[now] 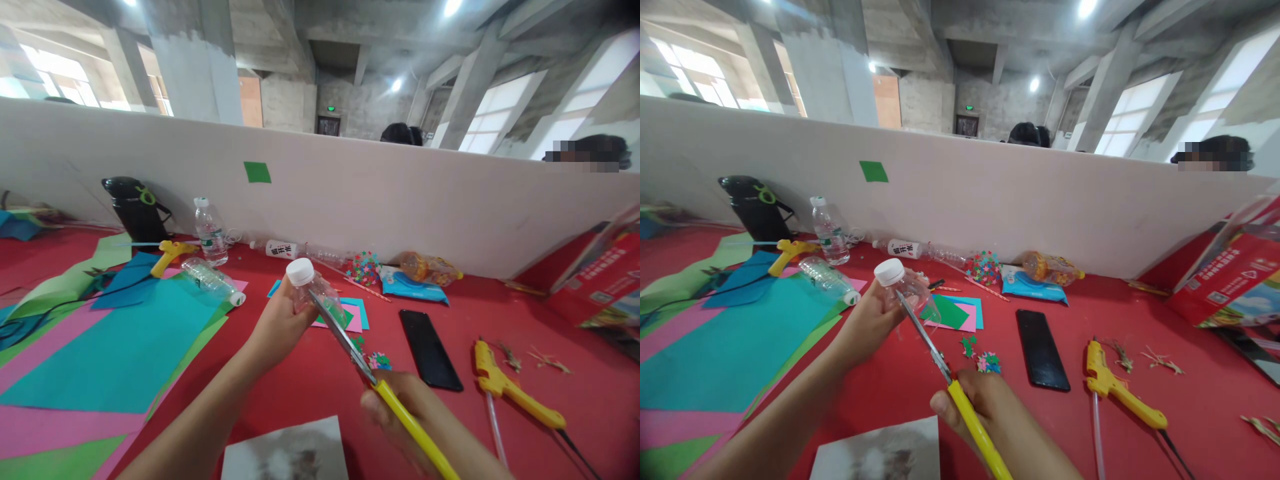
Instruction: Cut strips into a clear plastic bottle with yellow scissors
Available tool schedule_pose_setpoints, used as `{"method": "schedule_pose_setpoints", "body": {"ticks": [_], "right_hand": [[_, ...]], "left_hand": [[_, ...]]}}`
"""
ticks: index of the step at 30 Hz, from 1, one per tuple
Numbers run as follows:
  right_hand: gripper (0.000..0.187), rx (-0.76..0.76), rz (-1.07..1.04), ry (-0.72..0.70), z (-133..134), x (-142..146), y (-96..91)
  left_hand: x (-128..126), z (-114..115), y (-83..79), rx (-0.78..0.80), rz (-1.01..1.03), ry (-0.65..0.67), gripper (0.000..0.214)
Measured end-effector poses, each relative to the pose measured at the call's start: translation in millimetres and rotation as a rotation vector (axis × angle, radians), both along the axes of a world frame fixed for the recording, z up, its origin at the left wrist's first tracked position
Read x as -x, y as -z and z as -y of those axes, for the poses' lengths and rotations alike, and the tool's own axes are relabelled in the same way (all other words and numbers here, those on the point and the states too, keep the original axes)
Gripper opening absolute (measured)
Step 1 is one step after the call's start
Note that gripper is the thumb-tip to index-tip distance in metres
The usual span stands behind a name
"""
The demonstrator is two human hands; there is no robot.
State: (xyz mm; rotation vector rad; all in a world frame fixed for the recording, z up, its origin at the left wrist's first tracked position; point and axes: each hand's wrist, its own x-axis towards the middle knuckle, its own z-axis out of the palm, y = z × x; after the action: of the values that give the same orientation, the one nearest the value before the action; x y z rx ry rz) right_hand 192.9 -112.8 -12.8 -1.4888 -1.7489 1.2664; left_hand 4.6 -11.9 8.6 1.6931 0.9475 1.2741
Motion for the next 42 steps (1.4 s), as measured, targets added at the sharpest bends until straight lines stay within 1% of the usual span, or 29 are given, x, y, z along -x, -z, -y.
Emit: {"method": "schedule_pose_setpoints", "body": {"ticks": [3, 6, 8, 11, 14, 16, 19, 22, 27, 32, 35, 37, 39, 42], "right_hand": [[0.057, 0.036, -0.008, -0.008, 6.7, -2.7, -6.4], [0.058, 0.104, -0.036, 0.041, 10.3, -5.9, -9.7], [0.061, 0.109, -0.044, 0.091, 8.0, -7.7, -8.3], [0.066, 0.082, -0.032, 0.137, 0.7, -9.3, -3.1], [0.066, 0.085, -0.018, 0.153, -4.4, -9.6, 0.0], [0.065, 0.105, -0.021, 0.137, -5.6, -9.2, 0.0], [0.066, 0.117, -0.021, 0.109, -5.9, -8.4, -0.6], [0.067, 0.107, -0.008, 0.131, -5.5, -7.2, 0.6], [0.066, 0.096, -0.005, 0.144, -2.6, -6.0, 1.0], [0.062, 0.078, 0.034, 0.131, -1.1, -4.6, -1.4], [0.061, 0.073, 0.045, 0.084, -2.2, -4.0, -2.4], [0.059, 0.062, 0.043, 0.047, -2.5, -5.6, -3.8], [0.055, 0.033, 0.072, 0.001, -1.9, -9.6, -6.0], [0.050, -0.038, 0.148, -0.109, 0.8, -16.9, -10.7]], "left_hand": [[1.3, -4.9, -1.4, 0.076, 0.091, 0.015, 0.014], [6.0, -9.3, -1.8, 0.179, 0.236, -0.006, 0.015], [9.1, -9.7, -1.7, 0.253, 0.330, 0.041, 0.021], [10.9, -6.9, -2.4, 0.344, 0.407, 0.158, 0.028], [10.6, -3.9, -3.9, 0.367, 0.435, 0.240, 0.035], [11.0, -3.4, -4.3, 0.359, 0.457, 0.290, 0.040], [12.2, -3.7, -3.2, 0.353, 0.498, 0.327, 0.037], [12.5, -3.7, -1.5, 0.373, 0.525, 0.295, 0.029], [11.6, -3.3, -0.8, 0.385, 0.537, 0.272, 0.030], [9.4, -4.1, 3.7, 0.349, 0.525, 0.234, 0.026], [4.1, -3.9, 6.3, 0.311, 0.479, 0.167, 0.022], [0.5, -3.0, 4.7, 0.315, 0.462, 0.112, 0.019], [-1.0, -2.4, 0.3, 0.333, 0.484, 0.073, 0.017], [3.0, -4.5, -7.5, 0.368, 0.570, 0.027, 0.014]]}}
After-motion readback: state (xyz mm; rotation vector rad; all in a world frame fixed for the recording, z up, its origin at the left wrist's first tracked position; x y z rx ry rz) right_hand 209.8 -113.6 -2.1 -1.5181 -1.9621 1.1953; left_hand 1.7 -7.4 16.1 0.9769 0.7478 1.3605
